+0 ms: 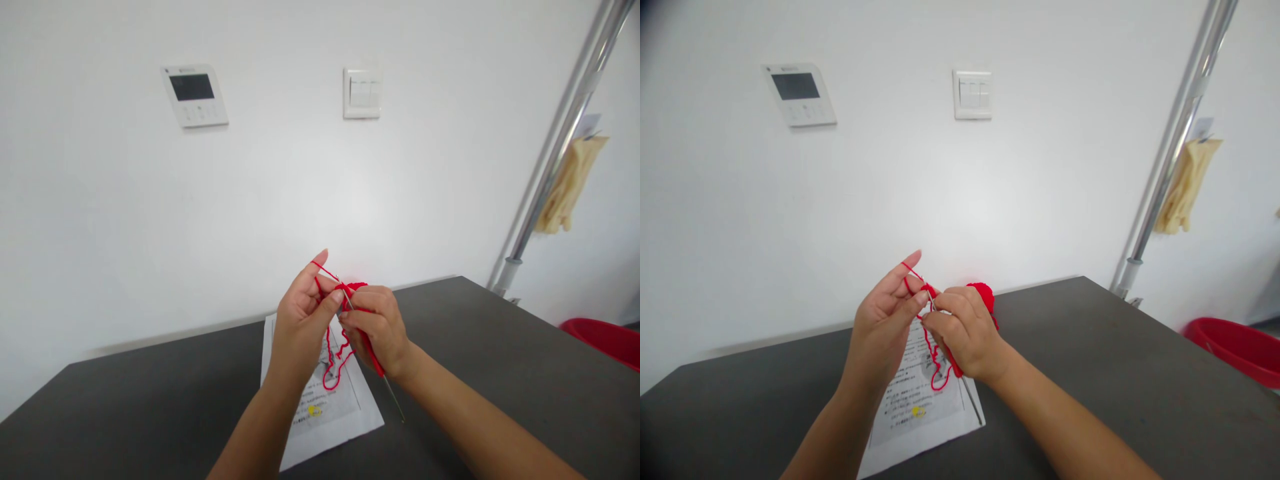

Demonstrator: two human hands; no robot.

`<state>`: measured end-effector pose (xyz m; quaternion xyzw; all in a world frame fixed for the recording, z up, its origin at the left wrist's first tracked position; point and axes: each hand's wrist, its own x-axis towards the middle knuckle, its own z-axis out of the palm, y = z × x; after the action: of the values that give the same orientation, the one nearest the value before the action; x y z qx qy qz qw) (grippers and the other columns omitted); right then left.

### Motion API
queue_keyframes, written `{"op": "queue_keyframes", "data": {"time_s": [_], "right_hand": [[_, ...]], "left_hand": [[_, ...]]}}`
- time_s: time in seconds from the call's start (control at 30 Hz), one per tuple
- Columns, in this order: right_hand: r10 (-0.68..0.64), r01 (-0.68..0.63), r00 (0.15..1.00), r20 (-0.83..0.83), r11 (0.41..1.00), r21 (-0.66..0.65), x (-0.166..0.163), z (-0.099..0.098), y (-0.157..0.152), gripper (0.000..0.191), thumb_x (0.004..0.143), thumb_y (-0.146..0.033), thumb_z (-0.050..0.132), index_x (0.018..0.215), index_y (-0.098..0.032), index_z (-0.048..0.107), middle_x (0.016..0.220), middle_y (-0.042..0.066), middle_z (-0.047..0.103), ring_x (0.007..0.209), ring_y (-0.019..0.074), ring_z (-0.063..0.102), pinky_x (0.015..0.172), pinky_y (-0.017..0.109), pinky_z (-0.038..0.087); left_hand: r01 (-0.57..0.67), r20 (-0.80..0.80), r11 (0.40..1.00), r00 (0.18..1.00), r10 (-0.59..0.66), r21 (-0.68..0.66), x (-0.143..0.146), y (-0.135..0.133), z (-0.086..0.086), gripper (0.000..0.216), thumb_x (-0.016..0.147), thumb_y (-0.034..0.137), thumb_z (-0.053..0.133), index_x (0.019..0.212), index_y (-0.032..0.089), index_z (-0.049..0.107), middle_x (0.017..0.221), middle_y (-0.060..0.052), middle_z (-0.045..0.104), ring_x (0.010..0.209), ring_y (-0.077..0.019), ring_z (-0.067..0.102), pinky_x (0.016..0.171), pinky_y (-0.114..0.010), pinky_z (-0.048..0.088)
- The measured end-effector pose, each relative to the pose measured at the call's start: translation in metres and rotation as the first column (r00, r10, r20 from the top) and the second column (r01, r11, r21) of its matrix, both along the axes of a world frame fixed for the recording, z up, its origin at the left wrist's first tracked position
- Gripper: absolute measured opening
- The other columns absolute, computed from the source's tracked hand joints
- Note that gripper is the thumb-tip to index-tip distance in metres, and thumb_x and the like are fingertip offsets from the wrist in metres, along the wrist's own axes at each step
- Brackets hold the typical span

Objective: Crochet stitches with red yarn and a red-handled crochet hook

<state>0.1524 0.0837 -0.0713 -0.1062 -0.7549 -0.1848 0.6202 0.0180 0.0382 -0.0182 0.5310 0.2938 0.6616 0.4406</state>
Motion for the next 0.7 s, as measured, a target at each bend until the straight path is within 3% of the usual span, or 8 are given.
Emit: {"op": "queue_keyframes", "data": {"time_s": [0.17,0.37,0.53,0.7], "right_hand": [[0.04,-0.04,0.999,0.006,0.997,-0.068,-0.003,0.009,-0.005,0.006,0.099,-0.019,0.057,0.1,-0.022,0.062,0.088,0.007,0.071,0.082,0.0212,0.067,0.075,0.035,0.058],[0.129,-0.128,0.992,-0.005,0.975,-0.179,0.0,0.024,-0.017,0.011,0.1,-0.02,0.056,0.106,-0.023,0.064,0.086,0.006,0.071,0.078,0.0197,0.068,0.069,0.033,0.059],[0.171,-0.178,0.984,-0.048,0.935,-0.306,0.002,0.03,-0.027,0.02,0.097,-0.014,0.059,0.112,-0.024,0.068,0.096,0.006,0.076,0.088,0.0194,0.072,0.078,0.034,0.062],[0.16,-0.275,0.957,-0.243,0.774,-0.571,0.0,0.03,-0.031,0.013,0.098,-0.02,0.062,0.103,-0.024,0.072,0.096,0.003,0.079,0.086,0.0166,0.076,0.077,0.028,0.064]], "left_hand": [[-0.129,-0.216,0.987,0.965,0.147,0.095,-0.008,-0.002,0.004,0.064,0.085,0.017,0.065,0.148,0.016,0.051,0.075,0.006,0.058,0.07,-0.0119,0.056,0.076,-0.028,0.048],[-0.196,-0.446,0.937,0.838,0.313,0.288,-0.026,0.005,0.005,0.051,0.09,0.016,0.058,0.141,0.02,0.06,0.077,0.004,0.06,0.073,-0.0141,0.057,0.079,-0.03,0.047],[-0.235,-0.535,0.811,0.649,0.541,0.536,-0.039,0.01,0.006,0.044,0.092,0.013,0.055,0.134,0.021,0.063,0.083,0.001,0.066,0.078,-0.0151,0.06,0.081,-0.03,0.05],[-0.225,-0.492,0.639,0.472,0.732,0.735,-0.04,0.013,0.002,0.036,0.096,0.011,0.051,0.129,0.017,0.062,0.092,-0.004,0.071,0.084,-0.0176,0.063,0.082,-0.033,0.052]]}}
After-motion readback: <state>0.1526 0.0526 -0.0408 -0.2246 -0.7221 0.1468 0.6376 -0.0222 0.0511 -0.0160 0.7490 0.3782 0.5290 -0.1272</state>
